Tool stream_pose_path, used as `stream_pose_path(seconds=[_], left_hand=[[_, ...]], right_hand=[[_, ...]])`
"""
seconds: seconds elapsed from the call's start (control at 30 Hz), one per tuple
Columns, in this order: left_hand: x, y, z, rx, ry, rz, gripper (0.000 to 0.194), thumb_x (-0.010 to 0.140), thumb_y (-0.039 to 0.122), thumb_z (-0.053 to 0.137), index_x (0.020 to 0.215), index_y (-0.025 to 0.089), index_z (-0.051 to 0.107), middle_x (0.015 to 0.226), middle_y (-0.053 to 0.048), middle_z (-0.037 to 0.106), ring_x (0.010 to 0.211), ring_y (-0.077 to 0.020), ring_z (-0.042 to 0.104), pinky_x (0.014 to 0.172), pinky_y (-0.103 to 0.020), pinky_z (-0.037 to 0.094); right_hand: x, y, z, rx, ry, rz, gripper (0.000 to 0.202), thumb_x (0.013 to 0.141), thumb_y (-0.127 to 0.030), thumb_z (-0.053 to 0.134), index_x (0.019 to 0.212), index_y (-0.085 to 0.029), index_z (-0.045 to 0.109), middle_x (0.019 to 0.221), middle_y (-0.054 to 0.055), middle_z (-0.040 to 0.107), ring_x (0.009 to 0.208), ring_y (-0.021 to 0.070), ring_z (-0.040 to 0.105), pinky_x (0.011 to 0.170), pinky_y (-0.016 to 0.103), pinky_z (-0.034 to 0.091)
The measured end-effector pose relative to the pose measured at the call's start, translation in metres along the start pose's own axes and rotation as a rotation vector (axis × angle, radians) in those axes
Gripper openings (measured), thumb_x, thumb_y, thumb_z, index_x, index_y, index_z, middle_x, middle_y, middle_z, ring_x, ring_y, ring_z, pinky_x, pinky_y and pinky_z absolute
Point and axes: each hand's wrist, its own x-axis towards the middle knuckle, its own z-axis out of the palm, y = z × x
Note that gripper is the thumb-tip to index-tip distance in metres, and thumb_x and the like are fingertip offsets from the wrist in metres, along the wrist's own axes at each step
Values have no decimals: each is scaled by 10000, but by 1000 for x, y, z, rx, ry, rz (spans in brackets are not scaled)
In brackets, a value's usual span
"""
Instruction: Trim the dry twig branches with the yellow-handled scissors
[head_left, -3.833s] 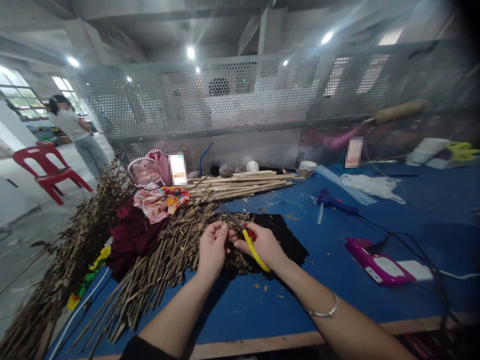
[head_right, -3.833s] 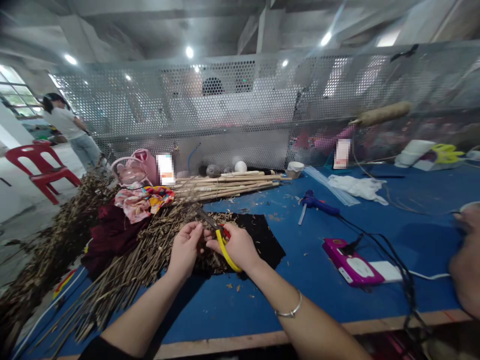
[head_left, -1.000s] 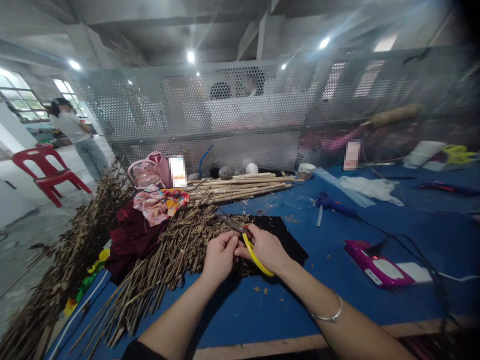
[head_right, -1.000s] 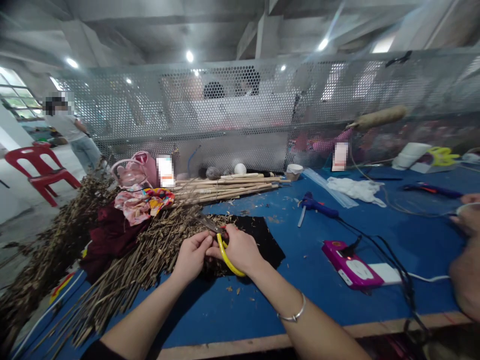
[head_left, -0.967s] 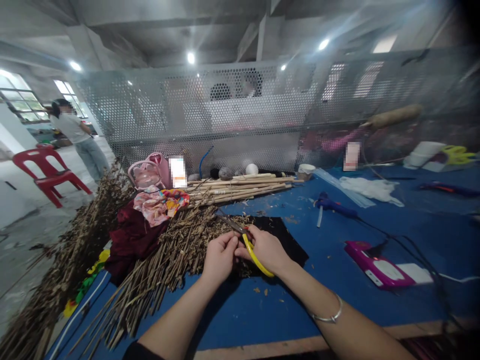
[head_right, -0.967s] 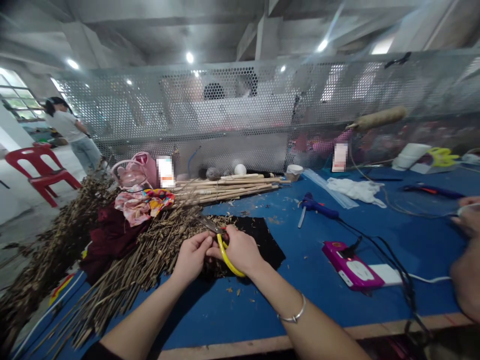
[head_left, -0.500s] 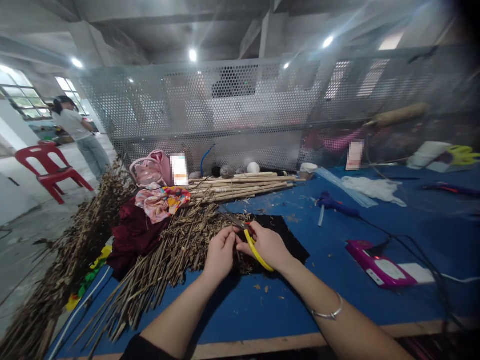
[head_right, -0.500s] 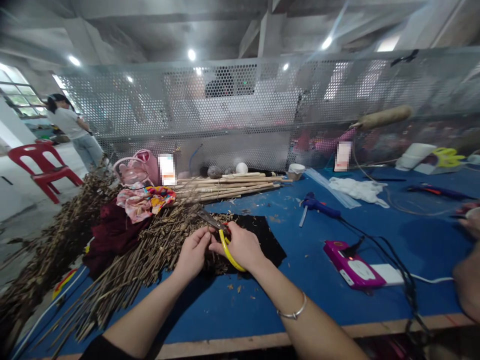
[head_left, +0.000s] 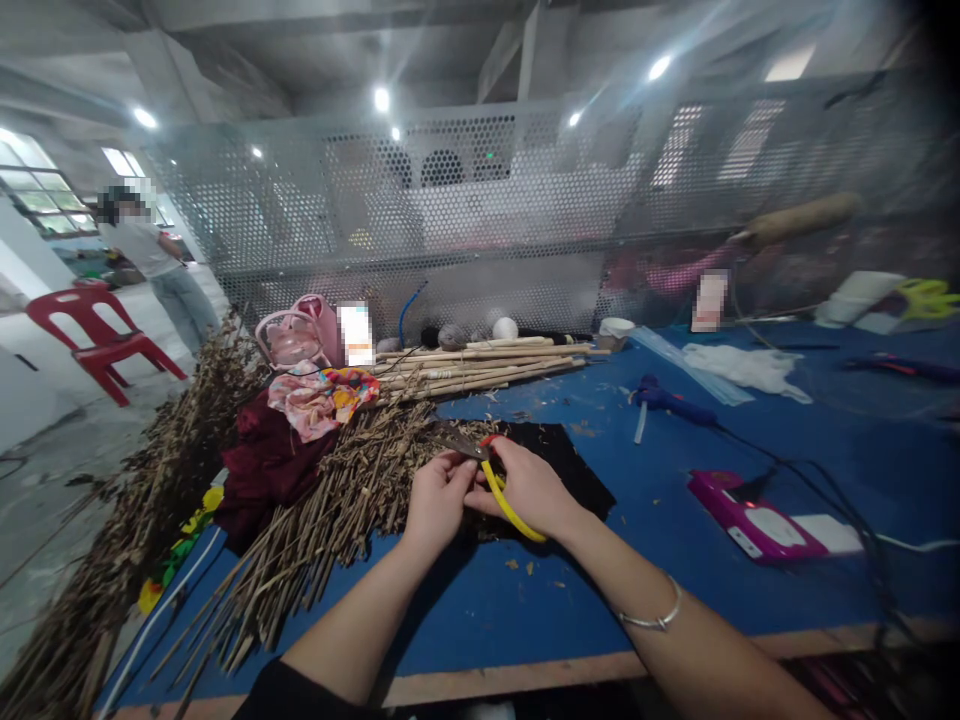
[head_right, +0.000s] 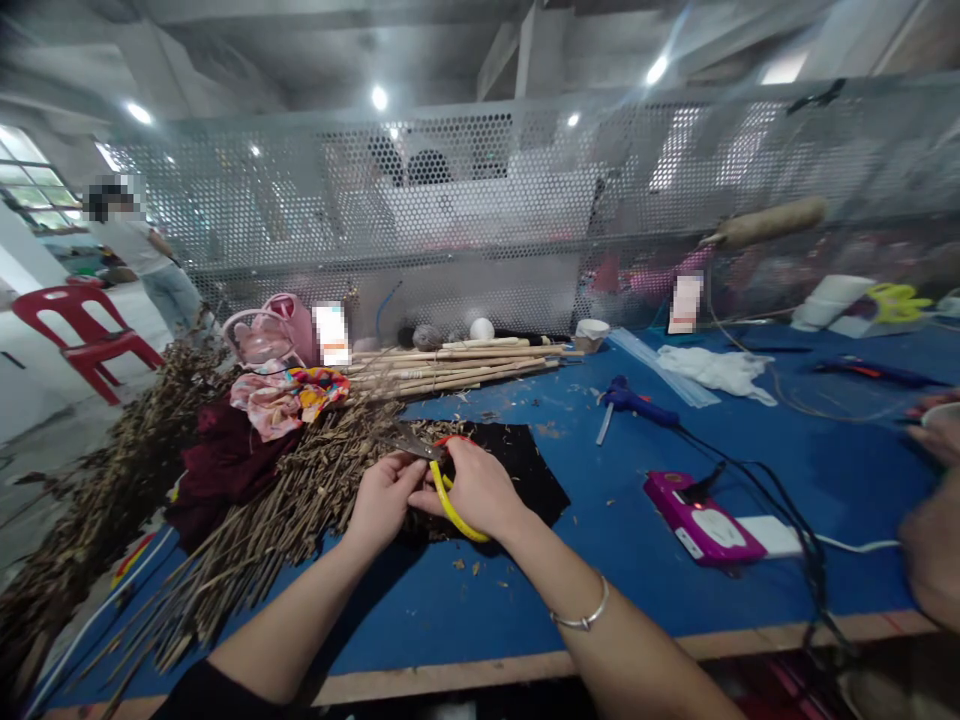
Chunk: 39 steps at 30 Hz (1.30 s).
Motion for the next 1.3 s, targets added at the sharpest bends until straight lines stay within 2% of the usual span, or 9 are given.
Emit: stream_pose_path(seconds=[0.1,0.3,0.53,1.0,1.3], left_hand=[[0,2,0,-17,57,11,266,716,304,580,906,119,594,688,-41,631,632,-135,581,607,-236,452],[-2,7,1,23,120,45,228,685,317,615,803,123,590,638,-20,623,588,-118,565,575,-215,433],[-3,6,2,36,152,63,200,655,293,643,767,133,598,643,-11,620,568,-105,541,557,-208,423],[-7,11,4,52,156,99,170,675,282,618,746,127,629,687,-40,651,629,-140,577,629,-249,447],[-6,8,2,116,194,108,174,658,303,638,717,139,634,627,-8,626,559,-110,535,553,-214,422]], right_hand=[[1,2,2,0,23,5,534,595,-523,663,960,-187,468,861,45,554,791,185,538,652,258,353],[3,9,5,1,27,61,565,598,-533,661,990,-180,458,892,58,547,813,198,543,663,270,360],[3,6,4,4,79,10,542,604,-555,644,939,-173,454,889,65,533,827,209,527,683,288,371],[-1,0,5,30,48,-25,581,612,-556,633,995,-167,436,939,92,521,877,236,509,746,346,373],[-2,2,11,60,18,72,565,614,-575,625,988,-195,440,773,33,586,695,190,572,566,239,346]])
